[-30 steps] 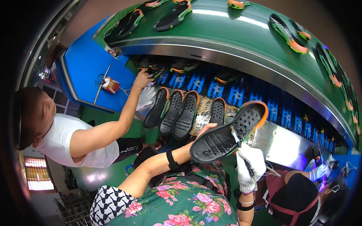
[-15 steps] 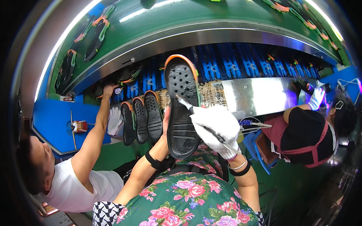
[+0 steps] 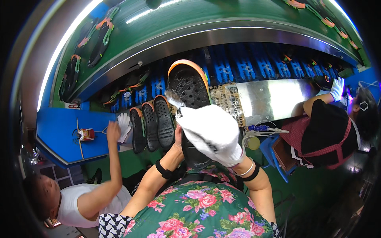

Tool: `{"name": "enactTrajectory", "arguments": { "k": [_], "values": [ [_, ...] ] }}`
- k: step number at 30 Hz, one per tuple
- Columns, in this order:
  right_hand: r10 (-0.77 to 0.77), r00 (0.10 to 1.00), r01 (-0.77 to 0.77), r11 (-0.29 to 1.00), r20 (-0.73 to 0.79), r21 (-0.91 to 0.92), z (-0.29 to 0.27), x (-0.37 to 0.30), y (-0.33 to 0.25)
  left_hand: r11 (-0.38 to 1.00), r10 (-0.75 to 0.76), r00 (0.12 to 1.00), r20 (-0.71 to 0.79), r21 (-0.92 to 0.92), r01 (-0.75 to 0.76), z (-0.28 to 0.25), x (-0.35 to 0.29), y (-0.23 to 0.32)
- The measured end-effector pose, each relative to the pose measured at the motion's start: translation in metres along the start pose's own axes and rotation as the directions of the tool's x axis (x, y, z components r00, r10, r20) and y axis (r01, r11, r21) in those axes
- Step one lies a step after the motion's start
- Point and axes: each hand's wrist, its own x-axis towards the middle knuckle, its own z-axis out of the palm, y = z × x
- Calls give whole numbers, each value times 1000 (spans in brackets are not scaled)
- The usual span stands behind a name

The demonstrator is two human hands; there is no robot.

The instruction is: Applying glue to the bottom of shoe soles using a brush.

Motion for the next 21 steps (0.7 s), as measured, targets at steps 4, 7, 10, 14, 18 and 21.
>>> {"name": "enactTrajectory", "arguments": {
  "k": [4, 7, 10, 14, 18, 21],
  "values": [
    [121, 969, -124, 992, -217, -4, 3, -2, 8, 1000, -4, 999, -35, -25, 3, 1, 4, 5],
    [-1, 996, -4, 999, -94, -55, 4, 0, 2, 971, -2, 977, -213, 232, 53, 11, 6, 9],
    [95, 995, -87, 979, -36, 183, 3, -3, 3, 997, -11, 990, -144, 74, 21, 12, 8, 12],
    [119, 971, -86, 983, -208, 163, 9, -8, 18, 958, 106, 956, -273, 285, -25, 24, 19, 16],
    [-5, 999, 7, 999, -45, 49, 12, -9, 1, 916, 102, 965, -240, 402, 3, 50, 32, 15],
    [173, 982, -133, 923, -81, 362, 11, -15, 6, 975, 114, 958, -263, 216, -57, 36, 27, 14]
  ]
}}
